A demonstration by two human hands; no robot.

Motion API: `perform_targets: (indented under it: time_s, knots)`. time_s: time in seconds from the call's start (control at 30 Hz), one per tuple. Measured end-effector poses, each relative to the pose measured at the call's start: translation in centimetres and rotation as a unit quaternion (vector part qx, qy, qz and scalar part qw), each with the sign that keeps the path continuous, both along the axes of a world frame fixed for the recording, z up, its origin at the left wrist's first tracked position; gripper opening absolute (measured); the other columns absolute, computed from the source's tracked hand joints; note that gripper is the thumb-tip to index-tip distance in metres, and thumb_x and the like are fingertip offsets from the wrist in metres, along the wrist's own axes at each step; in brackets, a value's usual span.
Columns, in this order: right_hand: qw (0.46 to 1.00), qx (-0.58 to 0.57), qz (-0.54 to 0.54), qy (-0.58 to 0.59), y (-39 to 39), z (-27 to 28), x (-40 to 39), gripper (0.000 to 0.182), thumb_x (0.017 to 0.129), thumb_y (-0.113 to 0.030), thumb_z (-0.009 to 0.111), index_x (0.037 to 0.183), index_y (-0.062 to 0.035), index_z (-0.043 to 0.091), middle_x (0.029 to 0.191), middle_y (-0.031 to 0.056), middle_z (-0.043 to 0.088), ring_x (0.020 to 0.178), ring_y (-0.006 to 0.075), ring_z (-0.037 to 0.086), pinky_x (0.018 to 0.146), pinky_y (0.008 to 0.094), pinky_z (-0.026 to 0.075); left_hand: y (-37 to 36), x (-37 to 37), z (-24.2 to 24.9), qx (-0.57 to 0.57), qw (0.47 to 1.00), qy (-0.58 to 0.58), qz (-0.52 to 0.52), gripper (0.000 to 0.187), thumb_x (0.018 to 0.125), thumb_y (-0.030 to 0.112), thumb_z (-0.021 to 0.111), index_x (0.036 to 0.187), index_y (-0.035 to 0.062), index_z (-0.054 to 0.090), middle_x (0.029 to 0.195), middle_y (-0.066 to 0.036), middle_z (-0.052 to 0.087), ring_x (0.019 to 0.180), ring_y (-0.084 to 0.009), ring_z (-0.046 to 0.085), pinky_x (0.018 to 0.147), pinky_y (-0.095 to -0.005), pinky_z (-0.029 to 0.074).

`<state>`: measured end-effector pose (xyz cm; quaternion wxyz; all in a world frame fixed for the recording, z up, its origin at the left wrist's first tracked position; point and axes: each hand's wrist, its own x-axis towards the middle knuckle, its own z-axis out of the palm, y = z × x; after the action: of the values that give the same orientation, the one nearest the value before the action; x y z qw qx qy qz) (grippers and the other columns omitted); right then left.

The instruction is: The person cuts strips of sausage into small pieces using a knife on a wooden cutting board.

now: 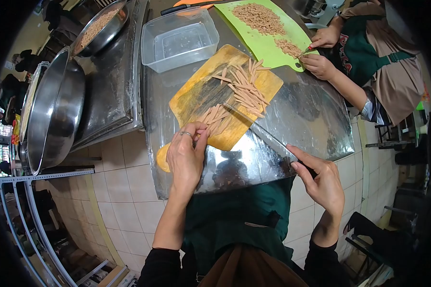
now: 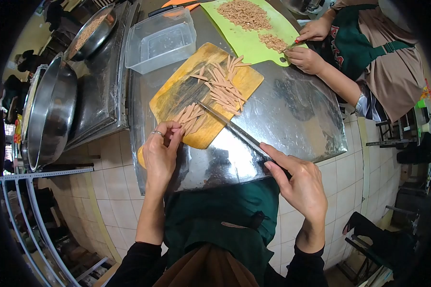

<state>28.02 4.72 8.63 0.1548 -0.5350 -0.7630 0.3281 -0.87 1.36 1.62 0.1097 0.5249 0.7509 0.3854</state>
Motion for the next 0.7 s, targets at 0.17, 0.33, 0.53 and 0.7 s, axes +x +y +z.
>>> perform_targets:
  time_s: [0.17,0.33,0.53,0.7]
  knots:
    - [0.999,0.026,0.007,0.018,-0.1,-0.3,0.2,0.038,0.097,-0.019,0.072,0.135,-0.0191,0.073,0.087,0.0170,0.077,0.069,0.0297,0.074,0.068,0.0368,0.055,0.2,-0.1,0.0,-0.012,1.000,-0.001,-0.001,0.034,0.086,0.015,0.084,0.115,0.0059,0.069,0.111,-0.011,0.069,0.098,-0.0293,0.065,0.083,-0.0410,0.053]
    - [1.000,0.010,0.004,-0.013,0.6,0.2,0.0,0.036,0.097,-0.019,0.072,0.133,-0.0173,0.073,0.088,0.0182,0.077,0.069,0.0305,0.074,0.068,0.0378,0.056,1.6,-0.4,0.7,0.024,0.996,0.047,-0.070,0.056,0.083,0.021,0.086,0.133,0.0071,0.065,0.130,-0.014,0.062,0.117,-0.0348,0.058,0.099,-0.0431,0.048]
    - [0.994,0.083,0.032,-0.055,1.3,0.0,-1.1,0.032,0.098,-0.020,0.071,0.129,-0.0164,0.076,0.083,0.0186,0.075,0.066,0.0332,0.072,0.064,0.0413,0.055,3.7,0.0,-0.6,0.007,0.991,0.081,-0.103,0.064,0.084,0.028,0.085,0.140,0.0070,0.063,0.130,-0.012,0.063,0.118,-0.0349,0.057,0.102,-0.0435,0.046]
    - [0.991,0.090,0.012,-0.101,1.7,0.9,-1.7,0.032,0.099,-0.021,0.070,0.130,-0.0171,0.075,0.078,0.0174,0.073,0.063,0.0339,0.070,0.061,0.0422,0.054,3.7,-0.1,-0.9,-0.004,0.988,0.114,-0.103,0.055,0.081,0.021,0.088,0.130,0.0071,0.068,0.127,-0.012,0.066,0.117,-0.0345,0.059,0.100,-0.0429,0.049]
